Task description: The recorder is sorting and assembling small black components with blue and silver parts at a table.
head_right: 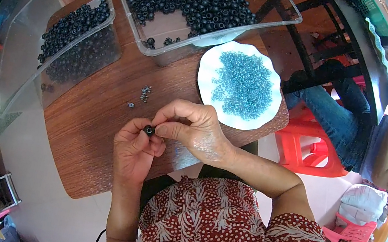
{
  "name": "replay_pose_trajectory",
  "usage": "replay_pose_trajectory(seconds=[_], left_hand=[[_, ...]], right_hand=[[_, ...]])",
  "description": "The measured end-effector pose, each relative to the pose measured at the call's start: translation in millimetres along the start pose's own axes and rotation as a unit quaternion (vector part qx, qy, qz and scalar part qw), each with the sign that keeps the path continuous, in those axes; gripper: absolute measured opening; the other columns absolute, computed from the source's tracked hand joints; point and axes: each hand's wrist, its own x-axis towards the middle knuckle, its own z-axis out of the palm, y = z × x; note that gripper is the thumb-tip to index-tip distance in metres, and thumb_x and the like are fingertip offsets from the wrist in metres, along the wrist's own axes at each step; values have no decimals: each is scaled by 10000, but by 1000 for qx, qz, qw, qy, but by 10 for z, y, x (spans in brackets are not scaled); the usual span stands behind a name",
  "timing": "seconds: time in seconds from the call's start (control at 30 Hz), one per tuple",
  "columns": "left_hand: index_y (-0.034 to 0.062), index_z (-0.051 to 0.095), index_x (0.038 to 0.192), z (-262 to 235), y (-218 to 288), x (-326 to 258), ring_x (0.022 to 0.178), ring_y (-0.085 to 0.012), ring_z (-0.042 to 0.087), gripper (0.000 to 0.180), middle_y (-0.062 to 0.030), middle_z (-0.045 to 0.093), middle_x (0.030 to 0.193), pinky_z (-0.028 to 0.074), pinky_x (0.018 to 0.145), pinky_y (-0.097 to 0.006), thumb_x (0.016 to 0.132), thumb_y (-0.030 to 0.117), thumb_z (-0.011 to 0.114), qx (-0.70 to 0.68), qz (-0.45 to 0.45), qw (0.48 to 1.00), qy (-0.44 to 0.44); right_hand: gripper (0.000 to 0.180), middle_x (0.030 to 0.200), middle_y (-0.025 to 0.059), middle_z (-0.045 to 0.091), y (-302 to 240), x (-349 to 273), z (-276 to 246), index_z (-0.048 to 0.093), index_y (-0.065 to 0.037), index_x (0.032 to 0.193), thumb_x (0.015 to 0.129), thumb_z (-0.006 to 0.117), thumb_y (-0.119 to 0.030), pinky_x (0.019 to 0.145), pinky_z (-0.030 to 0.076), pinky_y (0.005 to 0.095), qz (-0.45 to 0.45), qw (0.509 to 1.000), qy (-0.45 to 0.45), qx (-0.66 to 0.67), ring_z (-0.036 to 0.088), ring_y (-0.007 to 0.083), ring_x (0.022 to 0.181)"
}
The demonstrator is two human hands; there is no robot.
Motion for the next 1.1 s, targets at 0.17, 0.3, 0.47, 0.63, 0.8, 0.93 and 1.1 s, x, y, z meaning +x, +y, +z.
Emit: replay_pose_trajectory(seconds=[0.17,0.3,0.47,0.63,0.8,0.93,1.1], left_hand=[[-56,577,967,32,-26,0,631,-166,554,213,-109,624,783,438,589,-262,814,79,638,29,34,999,4],[-60,579,965,40,-44,-3,630,-160,549,216,-103,621,786,436,591,-253,811,76,643,59,58,997,10],[-54,573,981,-10,-89,-1,644,-173,535,235,-103,619,819,430,591,-282,823,107,637,99,84,992,9],[-61,574,967,-22,-103,1,629,-168,534,221,-103,619,801,434,581,-275,820,91,638,106,90,990,16],[-67,576,956,-22,-112,9,608,-165,534,218,-104,617,778,437,564,-267,819,90,640,116,99,988,8],[-81,595,925,-1,-124,14,586,-152,539,220,-106,616,754,443,536,-252,795,81,666,122,105,987,10],[-87,613,903,37,-129,14,568,-138,548,206,-101,618,741,458,523,-237,776,59,685,125,110,985,34]], right_hand=[[95,853,92,576,7,-13,32,588,51,889,797,599,71,674,528,282,23,999,-2,37,631,187,720],[88,817,105,587,12,-9,47,578,56,879,797,586,86,644,529,296,21,999,7,25,636,205,689],[55,751,115,607,52,3,34,576,48,837,792,607,55,622,509,275,84,991,18,99,634,204,665],[82,713,93,609,27,18,22,582,26,806,767,653,12,562,447,229,144,976,35,162,604,169,616],[116,675,49,593,77,50,-47,589,-2,777,744,695,-39,504,377,207,191,966,24,175,499,104,539],[130,655,46,583,106,56,-72,589,-10,767,734,707,-50,498,377,208,214,959,30,181,499,101,533],[131,643,46,578,147,82,-86,585,-16,754,728,710,-43,466,363,209,212,965,24,153,488,101,505]])
